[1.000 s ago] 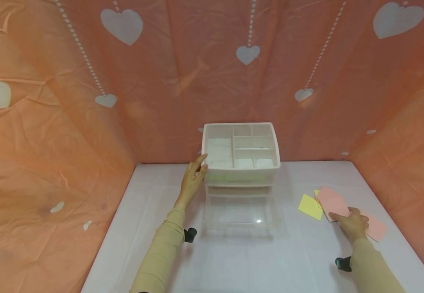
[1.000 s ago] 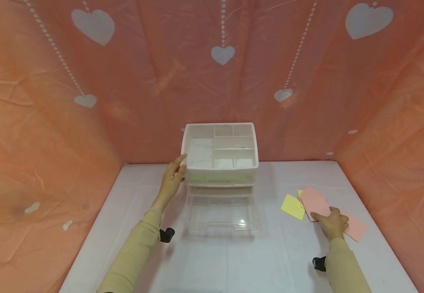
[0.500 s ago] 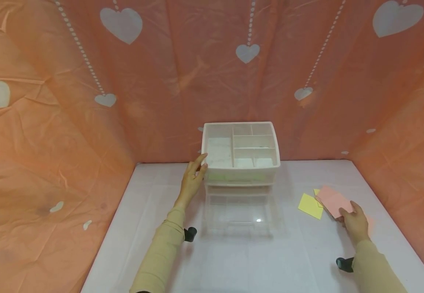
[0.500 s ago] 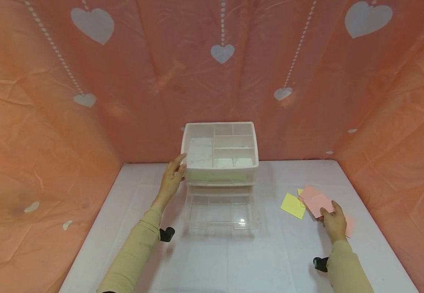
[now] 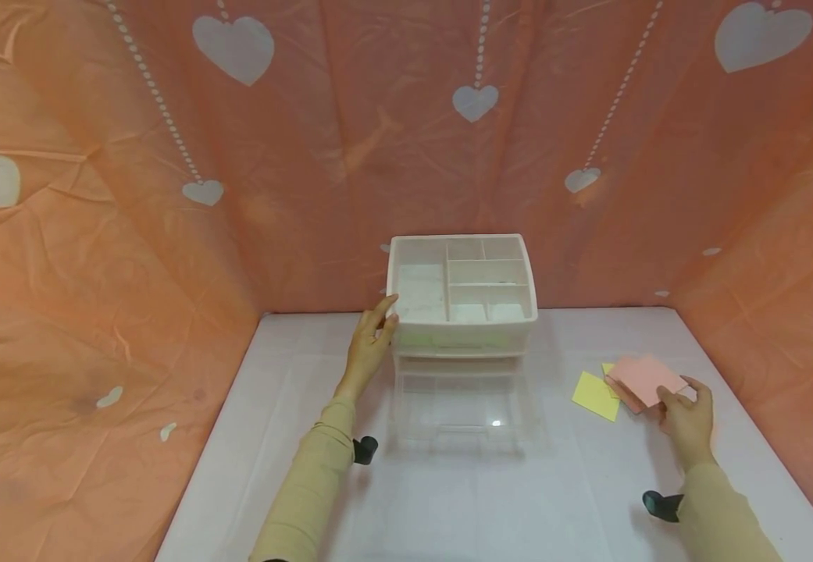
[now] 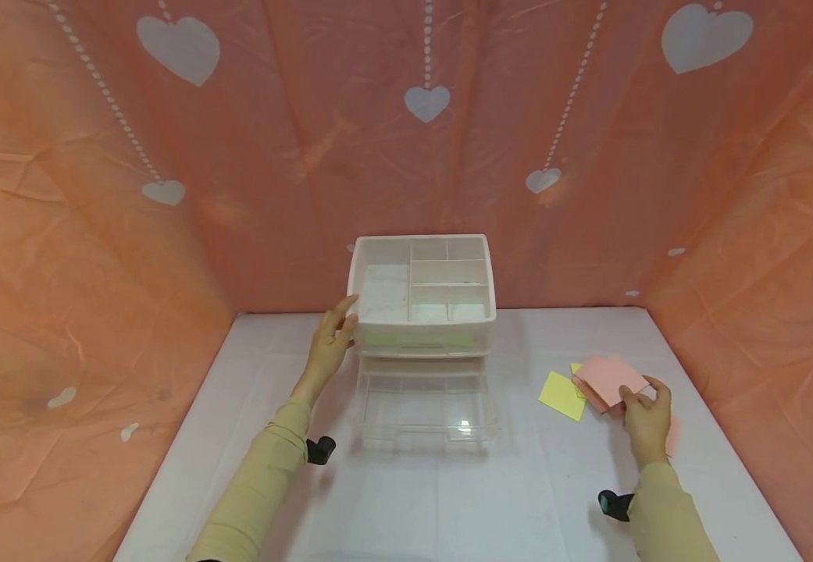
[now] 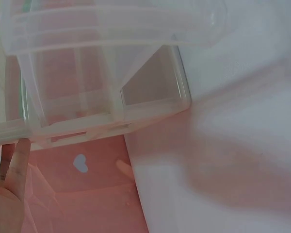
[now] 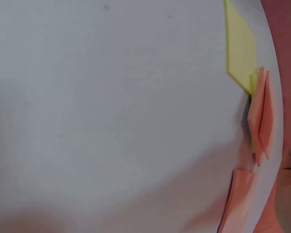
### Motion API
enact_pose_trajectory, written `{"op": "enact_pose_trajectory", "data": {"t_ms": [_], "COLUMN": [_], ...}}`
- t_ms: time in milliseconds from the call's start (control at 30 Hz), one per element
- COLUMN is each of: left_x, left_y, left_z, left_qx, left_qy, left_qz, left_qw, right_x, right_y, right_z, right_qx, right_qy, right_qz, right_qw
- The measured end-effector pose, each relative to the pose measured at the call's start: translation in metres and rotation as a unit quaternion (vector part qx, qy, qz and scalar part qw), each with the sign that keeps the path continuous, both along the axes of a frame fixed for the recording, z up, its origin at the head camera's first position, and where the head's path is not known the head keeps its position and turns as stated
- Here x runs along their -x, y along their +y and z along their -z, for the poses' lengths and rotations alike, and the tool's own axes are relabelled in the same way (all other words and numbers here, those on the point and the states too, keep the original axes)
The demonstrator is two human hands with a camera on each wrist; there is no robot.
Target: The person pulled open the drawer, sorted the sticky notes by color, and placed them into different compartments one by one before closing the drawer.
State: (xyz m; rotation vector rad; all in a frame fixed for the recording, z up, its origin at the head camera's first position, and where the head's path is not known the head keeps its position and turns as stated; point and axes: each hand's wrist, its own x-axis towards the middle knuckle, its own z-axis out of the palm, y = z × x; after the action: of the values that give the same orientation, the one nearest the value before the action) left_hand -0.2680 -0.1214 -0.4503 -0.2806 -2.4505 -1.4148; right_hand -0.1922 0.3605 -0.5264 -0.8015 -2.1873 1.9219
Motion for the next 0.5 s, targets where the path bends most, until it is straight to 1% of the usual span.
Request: {"op": "enact_pose_trajectory", "data": {"t_ms": [100,133,367,500], "left_x": [-0.001,-0.001,0.000,0.000], "left_y": [0.000,0.000,-0.001,-0.001], "left_z": [0.000,0.000,0.002,0.003], "left_qx": [0.001,0.000,0.009,0.006], "left_qy": [-0.003,-0.004,-0.015,-0.014], "left_qz": [-0.001,0.000,0.004,0.002], "left_qw": [1.0000,1.0000,0.9998,0.9999], "right_x": [0.000,-0.001,-0.002,0.000], "right_y": [-0.003,-0.004,-0.011,-0.019], "right_z": [-0.006,-0.008,-0.023,-0.032], "right_qx": [0.039,0.041,0.012,0.050], "right_qy": [0.034,0.042,0.070,0.112], "right_qz": [0.005,0.005,-0.028,-0.022], "right_qw": [0.9987,0.9983,0.9970,0.9922]}}
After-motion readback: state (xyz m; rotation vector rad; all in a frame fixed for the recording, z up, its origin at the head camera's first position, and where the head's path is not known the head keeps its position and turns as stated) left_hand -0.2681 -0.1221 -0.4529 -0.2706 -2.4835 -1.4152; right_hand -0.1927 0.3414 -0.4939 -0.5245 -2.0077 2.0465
